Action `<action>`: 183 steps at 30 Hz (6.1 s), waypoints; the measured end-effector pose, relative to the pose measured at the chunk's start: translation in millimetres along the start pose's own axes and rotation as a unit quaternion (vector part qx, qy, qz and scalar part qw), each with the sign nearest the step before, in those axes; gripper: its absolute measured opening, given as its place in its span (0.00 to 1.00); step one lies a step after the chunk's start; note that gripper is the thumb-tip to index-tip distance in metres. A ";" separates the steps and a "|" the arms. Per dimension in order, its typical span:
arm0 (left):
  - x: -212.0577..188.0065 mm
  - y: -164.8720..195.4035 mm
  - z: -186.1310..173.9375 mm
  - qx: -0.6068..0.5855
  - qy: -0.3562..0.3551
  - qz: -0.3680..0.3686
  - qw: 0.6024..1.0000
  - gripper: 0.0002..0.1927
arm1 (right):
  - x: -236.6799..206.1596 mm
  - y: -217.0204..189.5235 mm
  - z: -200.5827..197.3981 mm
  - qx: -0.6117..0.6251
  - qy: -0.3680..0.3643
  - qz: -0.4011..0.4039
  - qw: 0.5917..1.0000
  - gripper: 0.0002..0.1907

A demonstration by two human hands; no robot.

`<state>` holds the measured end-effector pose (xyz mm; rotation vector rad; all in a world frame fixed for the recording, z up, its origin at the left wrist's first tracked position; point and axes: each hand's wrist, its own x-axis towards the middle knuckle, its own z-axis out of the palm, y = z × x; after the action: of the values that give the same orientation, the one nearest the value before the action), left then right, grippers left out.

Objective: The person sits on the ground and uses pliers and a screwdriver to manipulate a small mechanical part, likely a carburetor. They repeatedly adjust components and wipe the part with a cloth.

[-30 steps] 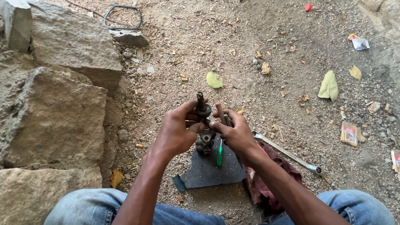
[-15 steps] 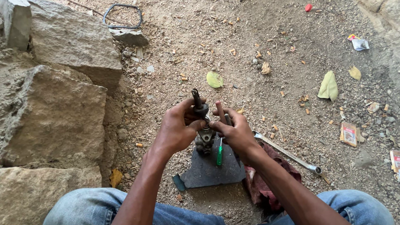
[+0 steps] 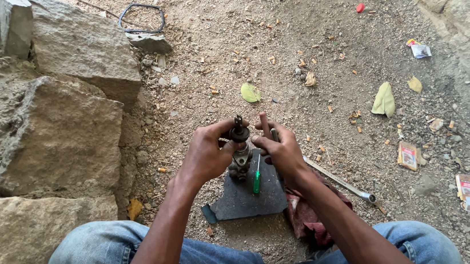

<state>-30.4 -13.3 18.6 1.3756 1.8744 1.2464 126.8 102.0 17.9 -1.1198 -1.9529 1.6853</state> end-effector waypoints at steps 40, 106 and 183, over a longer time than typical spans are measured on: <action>-3.1 8.6 -3.7 0.039 -0.020 0.028 0.999 0.27 | -0.9 -32.3 -36.7 0.319 0.053 -0.087 0.942 0.45; 0.9 17.7 1.5 0.044 -0.016 -0.011 0.999 0.27 | 18.8 -76.8 2.6 0.150 0.163 -0.322 0.920 0.25; 22.0 -26.4 11.8 -0.426 0.016 -0.352 0.833 0.08 | 38.6 -73.7 21.2 -0.048 0.126 -0.500 0.855 0.18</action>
<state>-41.4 9.5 -7.4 0.1525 1.3141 1.3932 62.2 116.4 72.6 -0.1834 -1.9081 0.8244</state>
